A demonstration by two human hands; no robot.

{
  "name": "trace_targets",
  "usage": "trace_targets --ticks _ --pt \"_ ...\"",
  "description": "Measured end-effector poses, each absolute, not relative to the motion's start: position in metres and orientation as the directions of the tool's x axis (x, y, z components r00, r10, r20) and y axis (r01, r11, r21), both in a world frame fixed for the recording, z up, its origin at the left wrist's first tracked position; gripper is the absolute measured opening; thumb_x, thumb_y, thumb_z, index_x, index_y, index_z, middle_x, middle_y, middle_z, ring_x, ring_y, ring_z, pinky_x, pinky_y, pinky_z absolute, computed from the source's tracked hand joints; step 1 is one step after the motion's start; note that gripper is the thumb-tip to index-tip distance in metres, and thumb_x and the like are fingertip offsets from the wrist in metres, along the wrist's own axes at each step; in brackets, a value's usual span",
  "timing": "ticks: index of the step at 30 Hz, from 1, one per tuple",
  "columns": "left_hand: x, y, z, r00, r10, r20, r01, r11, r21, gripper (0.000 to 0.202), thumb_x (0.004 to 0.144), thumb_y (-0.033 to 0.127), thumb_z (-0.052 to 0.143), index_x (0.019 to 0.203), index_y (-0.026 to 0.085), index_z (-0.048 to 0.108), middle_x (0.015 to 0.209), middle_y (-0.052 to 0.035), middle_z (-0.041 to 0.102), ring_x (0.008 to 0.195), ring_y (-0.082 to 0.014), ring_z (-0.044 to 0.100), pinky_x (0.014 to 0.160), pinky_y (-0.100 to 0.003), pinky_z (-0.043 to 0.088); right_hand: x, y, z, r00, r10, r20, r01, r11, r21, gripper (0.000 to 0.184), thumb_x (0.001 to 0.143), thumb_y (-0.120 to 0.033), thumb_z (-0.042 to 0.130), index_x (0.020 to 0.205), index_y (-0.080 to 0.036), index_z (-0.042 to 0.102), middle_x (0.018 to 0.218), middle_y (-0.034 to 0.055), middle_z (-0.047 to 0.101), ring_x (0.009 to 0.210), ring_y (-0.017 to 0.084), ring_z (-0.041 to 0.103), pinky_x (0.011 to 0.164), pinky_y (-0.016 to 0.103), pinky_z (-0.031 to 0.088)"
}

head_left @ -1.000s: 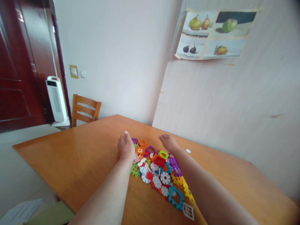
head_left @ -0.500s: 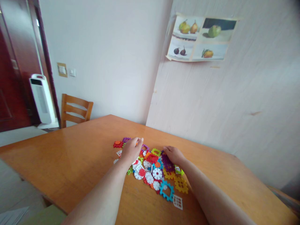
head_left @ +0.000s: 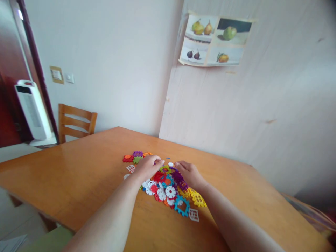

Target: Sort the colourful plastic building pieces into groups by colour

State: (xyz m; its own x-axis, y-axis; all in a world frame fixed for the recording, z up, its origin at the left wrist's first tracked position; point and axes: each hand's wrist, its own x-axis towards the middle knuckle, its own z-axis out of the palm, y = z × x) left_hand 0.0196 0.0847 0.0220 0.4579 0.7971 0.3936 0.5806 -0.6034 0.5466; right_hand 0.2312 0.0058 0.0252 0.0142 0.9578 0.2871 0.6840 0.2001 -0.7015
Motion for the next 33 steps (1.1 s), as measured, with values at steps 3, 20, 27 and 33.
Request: trace_targets --ticks 3,20,27,33 --pt "0.022 0.083 0.020 0.495 0.777 0.388 0.603 -0.629 0.491 0.057 0.083 0.067 0.046 0.107 0.021 0.070 0.108 -0.0082 0.070 0.103 -0.0238 0.061 0.086 -0.030 0.043 0.251 -0.013 0.019 0.125 0.958 0.260 0.701 0.100 -0.706 0.046 0.090 -0.053 0.045 0.106 -0.017 0.068 0.100 0.0070 0.070 0.093 0.021 0.063 0.082 0.030 0.046" --pt "0.027 0.078 0.020 0.659 0.682 0.316 0.555 -0.725 0.407 0.037 0.073 0.034 0.062 0.108 0.025 0.070 0.108 -0.0031 0.070 0.099 -0.0208 0.063 0.084 -0.026 0.045 0.238 -0.078 0.010 -0.089 0.936 0.339 0.858 0.245 -0.451 0.037 0.084 -0.030 0.059 0.120 -0.024 0.064 0.113 0.0060 0.067 0.107 0.022 0.058 0.097 0.034 0.043" --pt "0.029 0.075 0.022 0.650 0.685 0.329 0.502 -0.713 0.490 0.029 0.071 0.031 0.061 0.097 0.023 0.071 0.097 -0.0027 0.071 0.086 -0.0187 0.063 0.074 -0.025 0.045 0.244 -0.086 0.016 -0.133 0.908 0.397 0.821 0.325 -0.469 0.040 0.081 -0.030 0.061 0.121 -0.026 0.063 0.119 0.0059 0.065 0.115 0.022 0.055 0.100 0.035 0.042" --pt "0.030 0.075 0.020 0.616 0.733 0.288 0.489 -0.643 0.590 0.026 0.080 0.034 0.052 0.095 0.021 0.069 0.089 -0.0012 0.072 0.081 -0.0172 0.064 0.068 -0.024 0.045 0.262 -0.077 0.007 0.044 0.895 0.443 0.768 0.253 -0.588 0.036 0.088 -0.034 0.050 0.118 -0.022 0.065 0.119 0.0071 0.065 0.116 0.022 0.055 0.101 0.035 0.041"
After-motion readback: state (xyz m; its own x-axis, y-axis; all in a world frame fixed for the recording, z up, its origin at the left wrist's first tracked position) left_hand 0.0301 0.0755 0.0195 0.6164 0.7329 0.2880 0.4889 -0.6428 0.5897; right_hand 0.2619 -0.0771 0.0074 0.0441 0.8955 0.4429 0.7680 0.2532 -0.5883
